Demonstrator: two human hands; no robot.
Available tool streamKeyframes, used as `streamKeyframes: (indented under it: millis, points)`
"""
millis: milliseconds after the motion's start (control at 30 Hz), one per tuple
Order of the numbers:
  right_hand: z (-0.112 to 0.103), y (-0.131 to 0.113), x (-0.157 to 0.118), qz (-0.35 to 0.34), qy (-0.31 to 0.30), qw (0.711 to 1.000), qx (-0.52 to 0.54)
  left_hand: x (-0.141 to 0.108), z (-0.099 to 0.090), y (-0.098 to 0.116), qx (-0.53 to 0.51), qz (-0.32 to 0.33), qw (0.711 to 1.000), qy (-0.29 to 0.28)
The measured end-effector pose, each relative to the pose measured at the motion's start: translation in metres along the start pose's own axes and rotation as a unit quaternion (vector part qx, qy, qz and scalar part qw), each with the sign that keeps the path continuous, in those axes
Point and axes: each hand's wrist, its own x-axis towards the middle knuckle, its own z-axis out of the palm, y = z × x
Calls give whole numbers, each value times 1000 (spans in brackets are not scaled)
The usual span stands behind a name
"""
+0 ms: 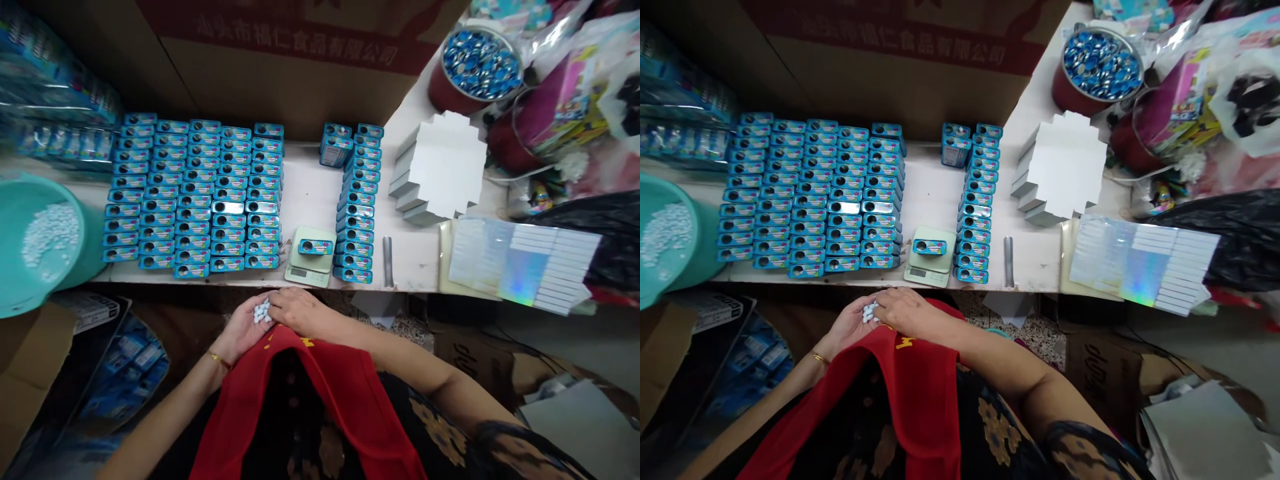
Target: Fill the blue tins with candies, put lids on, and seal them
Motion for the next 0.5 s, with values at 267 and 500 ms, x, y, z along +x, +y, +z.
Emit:
streamKeyframes:
  millis: [267,500]
  points:
    - [5,-2,-5,34,9,998,44,3,-2,-2,-2,-8,1000,-23]
    - [-11,59,-18,275,134,952,-8,-5,0,0,20,27,999,-4]
